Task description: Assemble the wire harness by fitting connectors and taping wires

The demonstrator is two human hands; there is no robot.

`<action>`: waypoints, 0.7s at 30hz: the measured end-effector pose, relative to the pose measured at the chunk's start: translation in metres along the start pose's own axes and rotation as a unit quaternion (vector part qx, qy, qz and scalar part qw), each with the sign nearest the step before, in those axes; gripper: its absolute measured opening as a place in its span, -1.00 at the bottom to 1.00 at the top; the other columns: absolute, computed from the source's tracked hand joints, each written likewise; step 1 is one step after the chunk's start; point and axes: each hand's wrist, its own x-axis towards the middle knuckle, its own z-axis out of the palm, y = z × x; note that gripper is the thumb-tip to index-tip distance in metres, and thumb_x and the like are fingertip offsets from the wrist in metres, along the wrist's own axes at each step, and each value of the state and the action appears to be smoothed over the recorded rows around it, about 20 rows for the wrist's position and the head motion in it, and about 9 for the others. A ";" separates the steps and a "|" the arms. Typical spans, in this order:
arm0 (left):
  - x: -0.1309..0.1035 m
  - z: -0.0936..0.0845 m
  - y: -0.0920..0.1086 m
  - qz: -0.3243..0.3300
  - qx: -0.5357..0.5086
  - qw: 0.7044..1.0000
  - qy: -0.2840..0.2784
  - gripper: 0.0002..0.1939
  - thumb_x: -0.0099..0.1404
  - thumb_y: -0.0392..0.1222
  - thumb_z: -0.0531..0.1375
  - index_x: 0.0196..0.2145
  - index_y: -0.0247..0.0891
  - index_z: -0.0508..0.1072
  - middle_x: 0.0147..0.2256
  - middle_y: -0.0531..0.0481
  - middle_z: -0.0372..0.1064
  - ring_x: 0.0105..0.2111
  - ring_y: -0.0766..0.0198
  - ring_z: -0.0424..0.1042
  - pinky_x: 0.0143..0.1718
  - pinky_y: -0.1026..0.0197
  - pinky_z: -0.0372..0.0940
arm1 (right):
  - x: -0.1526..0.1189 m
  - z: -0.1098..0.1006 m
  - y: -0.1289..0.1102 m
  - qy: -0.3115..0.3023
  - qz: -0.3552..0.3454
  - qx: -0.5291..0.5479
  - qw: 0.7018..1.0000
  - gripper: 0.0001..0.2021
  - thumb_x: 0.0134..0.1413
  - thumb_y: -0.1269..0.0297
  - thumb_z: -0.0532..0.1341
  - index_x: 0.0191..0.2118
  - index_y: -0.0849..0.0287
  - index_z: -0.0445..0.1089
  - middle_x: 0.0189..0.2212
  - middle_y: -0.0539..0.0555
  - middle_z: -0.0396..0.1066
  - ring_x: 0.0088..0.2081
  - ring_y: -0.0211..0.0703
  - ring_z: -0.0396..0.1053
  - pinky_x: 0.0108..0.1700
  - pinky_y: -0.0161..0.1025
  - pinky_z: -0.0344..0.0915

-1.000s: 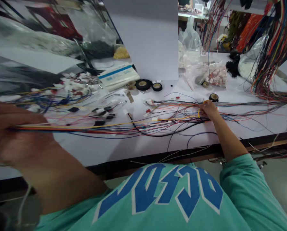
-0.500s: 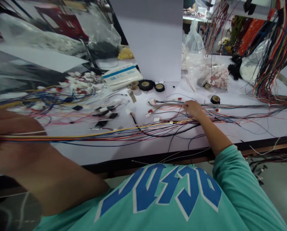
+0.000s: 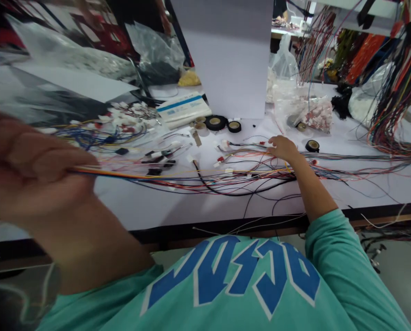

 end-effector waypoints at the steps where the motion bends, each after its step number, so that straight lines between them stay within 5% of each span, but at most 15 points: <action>1: 0.003 0.008 -0.006 -0.058 0.034 0.997 -0.022 -0.45 0.44 -0.06 -0.31 -0.51 -0.24 0.29 -0.80 0.23 -0.24 -0.83 0.49 -0.33 -0.88 0.43 -0.31 | -0.001 -0.009 -0.006 0.038 -0.028 0.037 0.998 -0.71 0.05 0.23 0.17 -0.13 0.23 0.44 -0.21 0.14 0.47 -0.22 -0.10 0.37 -0.15 -0.19 0.25; 3: 0.005 0.027 -0.025 -0.206 0.130 0.967 -0.078 -0.39 0.43 -0.04 -0.34 -0.57 -0.24 0.32 -0.80 0.20 -0.29 -0.84 0.48 -0.37 -0.89 0.41 -0.36 | -0.008 -0.027 -0.027 0.111 -0.108 0.135 0.979 -0.69 0.10 0.15 0.12 -0.11 0.19 0.43 -0.22 0.09 0.45 -0.26 -0.18 0.36 -0.17 -0.21 0.27; 5: -0.001 0.045 -0.050 -0.375 0.220 0.892 -0.126 -0.48 0.42 -0.10 -0.19 -0.58 -0.27 0.33 -0.77 0.20 -0.26 -0.83 0.51 -0.31 -0.86 0.44 -0.32 | -0.020 -0.043 -0.053 0.145 -0.190 0.235 0.942 -0.60 0.16 0.03 0.04 -0.02 0.14 0.38 -0.19 0.06 0.42 -0.24 -0.23 0.35 -0.21 -0.25 0.28; 7: -0.011 0.057 -0.077 -0.494 0.274 0.807 -0.175 -0.65 0.34 -0.16 0.02 -0.57 -0.32 0.33 -0.74 0.20 -0.16 -0.81 0.55 -0.22 -0.83 0.47 -0.26 | -0.034 -0.055 -0.077 0.116 -0.259 0.289 0.914 -0.55 0.17 -0.05 0.00 0.01 0.11 0.36 -0.19 0.04 0.41 -0.24 -0.27 0.34 -0.24 -0.29 0.28; 10: -0.024 0.059 -0.110 -0.564 0.312 0.726 -0.239 -0.79 0.27 -0.22 0.11 -0.49 -0.35 0.35 -0.73 0.20 -0.08 -0.80 0.56 -0.17 -0.80 0.47 -0.23 | -0.050 -0.060 -0.095 0.033 -0.317 0.276 0.907 -0.58 0.11 -0.05 0.08 -0.14 0.17 0.43 -0.32 0.02 0.42 -0.30 -0.29 0.34 -0.27 -0.32 0.26; 13: -0.034 0.051 -0.126 -0.501 0.386 0.736 -0.242 -0.85 0.27 -0.25 0.09 -0.44 -0.34 0.32 -0.71 0.21 -0.03 -0.79 0.55 -0.15 -0.77 0.43 -0.20 | -0.055 -0.055 -0.092 0.025 -0.276 0.251 0.928 -0.70 0.08 0.08 0.13 -0.30 0.23 0.44 -0.43 0.01 0.40 -0.40 -0.32 0.29 -0.33 -0.34 0.20; 16: -0.045 0.041 -0.133 -0.318 0.490 0.782 -0.216 -0.94 0.22 -0.30 0.13 -0.40 -0.29 0.27 -0.66 0.21 0.06 -0.73 0.51 -0.03 -0.68 0.39 -0.08 | -0.054 -0.046 -0.083 0.068 -0.204 0.260 0.941 -0.76 0.05 0.17 0.13 -0.35 0.24 0.43 -0.48 0.00 0.39 -0.46 -0.33 0.24 -0.39 -0.34 0.14; 21: -0.064 0.024 -0.143 -0.101 0.555 0.804 -0.186 -0.90 0.20 -0.28 0.11 -0.34 -0.21 0.20 -0.60 0.18 0.15 -0.61 0.38 0.14 -0.54 0.32 0.04 | -0.053 -0.038 -0.078 0.093 -0.151 0.270 0.947 -0.78 0.01 0.18 0.14 -0.36 0.22 0.44 -0.50 0.00 0.37 -0.47 -0.31 0.21 -0.40 -0.33 0.10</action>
